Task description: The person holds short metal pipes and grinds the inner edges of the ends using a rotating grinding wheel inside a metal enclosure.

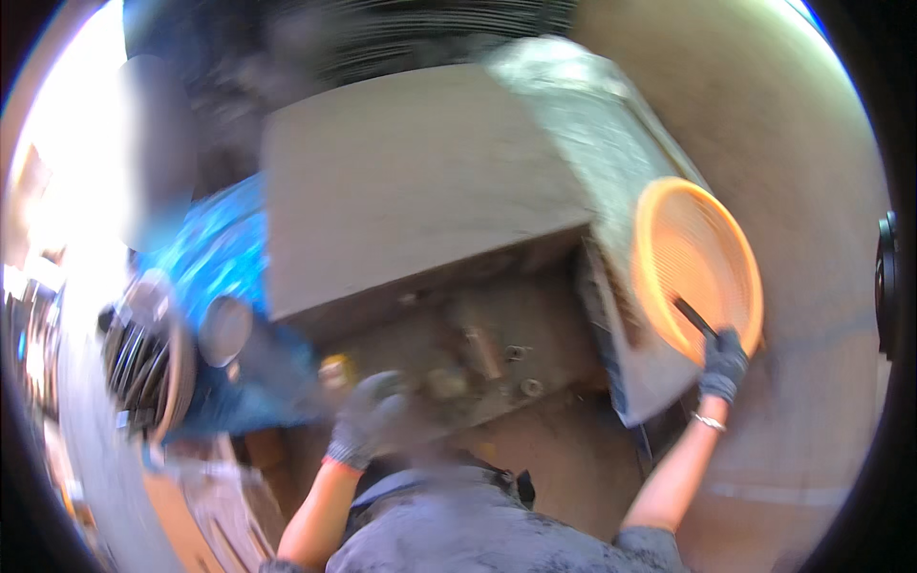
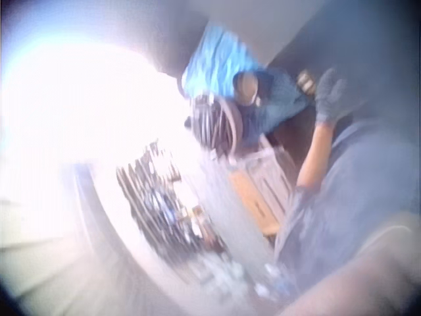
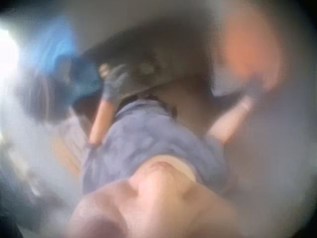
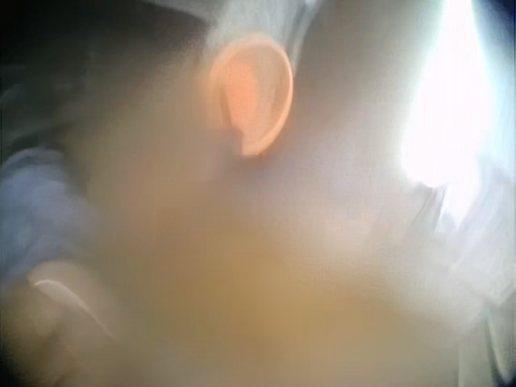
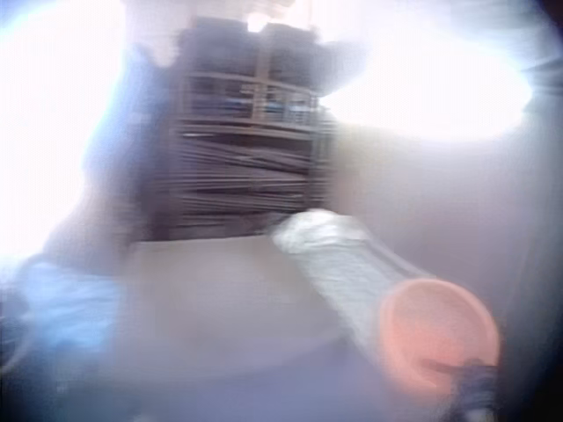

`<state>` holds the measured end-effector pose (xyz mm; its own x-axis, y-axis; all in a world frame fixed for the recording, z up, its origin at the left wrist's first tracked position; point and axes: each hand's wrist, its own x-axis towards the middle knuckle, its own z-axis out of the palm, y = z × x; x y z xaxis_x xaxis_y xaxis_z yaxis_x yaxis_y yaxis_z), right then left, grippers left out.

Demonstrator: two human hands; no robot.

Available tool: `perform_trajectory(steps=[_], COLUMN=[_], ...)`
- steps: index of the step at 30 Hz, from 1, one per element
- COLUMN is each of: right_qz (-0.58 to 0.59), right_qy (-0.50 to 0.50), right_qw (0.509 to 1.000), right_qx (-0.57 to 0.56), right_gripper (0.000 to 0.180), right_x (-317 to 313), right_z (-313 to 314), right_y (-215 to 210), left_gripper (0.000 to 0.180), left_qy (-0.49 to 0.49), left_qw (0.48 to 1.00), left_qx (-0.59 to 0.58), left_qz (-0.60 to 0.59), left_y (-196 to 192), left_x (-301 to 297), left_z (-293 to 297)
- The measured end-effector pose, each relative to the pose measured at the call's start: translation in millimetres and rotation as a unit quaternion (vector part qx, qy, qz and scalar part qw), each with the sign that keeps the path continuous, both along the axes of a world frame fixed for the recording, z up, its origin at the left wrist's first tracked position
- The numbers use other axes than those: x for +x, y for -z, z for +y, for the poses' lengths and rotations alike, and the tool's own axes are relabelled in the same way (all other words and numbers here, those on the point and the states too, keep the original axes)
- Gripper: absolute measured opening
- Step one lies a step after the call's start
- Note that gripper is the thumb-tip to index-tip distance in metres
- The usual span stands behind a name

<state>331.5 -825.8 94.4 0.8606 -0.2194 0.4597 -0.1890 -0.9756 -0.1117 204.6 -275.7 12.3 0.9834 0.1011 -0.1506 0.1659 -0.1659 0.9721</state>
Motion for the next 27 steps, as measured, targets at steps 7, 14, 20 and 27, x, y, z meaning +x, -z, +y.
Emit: perform_trajectory(steps=[7,14,20,27], right_qz=[-0.090,-0.019,-0.033,0.031], right_qy=[-0.024,-0.092,-0.154,-0.230], right_qw=[0.983,0.974,0.943,0.955], right_qx=[0.156,0.207,0.294,0.183], right_gripper=[0.050,0.042,0.039,0.038], right_x=[18.6,22.8,19.2,7.1], right_z=[-43.0,38.1,138.7,225.7], right_y=[50.9,58.0,49.0,30.1], left_gripper=[0.041,0.037,0.034,0.046], left_qy=[0.014,-0.171,-0.372,-0.335], left_qw=[0.999,0.972,0.749,0.701], left_qx=[-0.022,0.113,0.542,0.623], left_qz=[-0.041,-0.116,-0.080,0.089], left_y=[-31.5,-50.0,-65.4,-53.5], left_x=[3.9,-24.4,-23.7,30.7], left_z=[6.2,113.4,287.5,353.8])
